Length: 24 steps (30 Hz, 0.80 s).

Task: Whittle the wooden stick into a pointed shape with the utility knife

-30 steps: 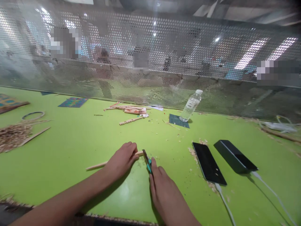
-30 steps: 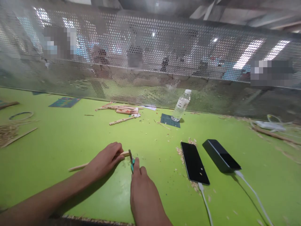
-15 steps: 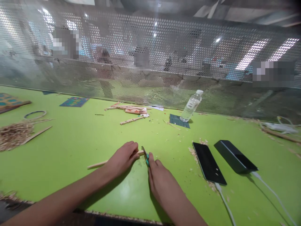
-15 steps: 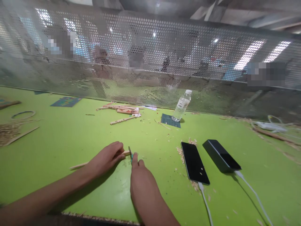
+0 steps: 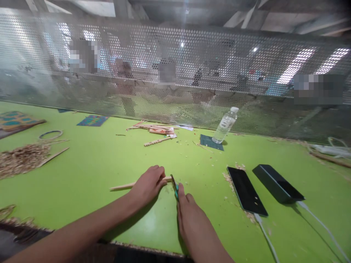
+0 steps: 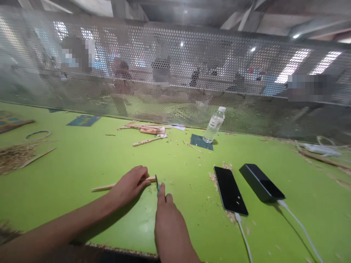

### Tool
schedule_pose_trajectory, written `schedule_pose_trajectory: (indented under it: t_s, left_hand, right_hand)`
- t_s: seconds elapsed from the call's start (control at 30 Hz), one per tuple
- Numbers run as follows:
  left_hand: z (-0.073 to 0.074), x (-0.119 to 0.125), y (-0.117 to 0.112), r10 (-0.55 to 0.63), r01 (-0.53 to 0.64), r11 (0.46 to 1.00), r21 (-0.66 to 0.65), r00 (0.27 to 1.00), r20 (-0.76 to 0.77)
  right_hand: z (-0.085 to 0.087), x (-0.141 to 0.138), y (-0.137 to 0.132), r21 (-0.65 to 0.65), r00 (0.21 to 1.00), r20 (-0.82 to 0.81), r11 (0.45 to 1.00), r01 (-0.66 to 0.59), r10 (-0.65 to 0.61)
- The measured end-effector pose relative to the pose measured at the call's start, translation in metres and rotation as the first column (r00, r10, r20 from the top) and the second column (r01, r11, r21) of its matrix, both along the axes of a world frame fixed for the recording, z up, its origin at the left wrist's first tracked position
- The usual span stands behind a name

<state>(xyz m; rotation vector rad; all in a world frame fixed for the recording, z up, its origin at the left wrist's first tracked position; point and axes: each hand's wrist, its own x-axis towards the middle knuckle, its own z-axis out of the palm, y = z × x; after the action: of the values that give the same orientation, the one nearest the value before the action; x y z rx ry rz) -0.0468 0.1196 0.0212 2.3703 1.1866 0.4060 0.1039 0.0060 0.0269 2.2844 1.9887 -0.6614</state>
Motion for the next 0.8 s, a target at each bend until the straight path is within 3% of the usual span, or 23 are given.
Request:
schedule_pose_trajectory:
  t_s: [0.23, 0.6, 0.8]
  left_hand:
    - [-0.001, -0.002, 0.001, -0.039, 0.039, 0.999, 0.03, 0.999, -0.014]
    - [-0.003, -0.002, -0.003, -0.042, 0.045, 0.996, 0.076, 0.998, -0.05]
    - [-0.004, -0.001, -0.005, -0.03, 0.035, 0.995, 0.095, 0.998, -0.058]
  right_hand:
    - [0.005, -0.002, 0.007, -0.007, 1.0, 0.015, 1.0, -0.015, 0.015]
    - [0.034, -0.015, 0.011, -0.027, 0.994, 0.105, 1.0, -0.013, 0.016]
    - [0.036, -0.015, 0.008, -0.007, 0.994, 0.108, 1.0, -0.013, 0.014]
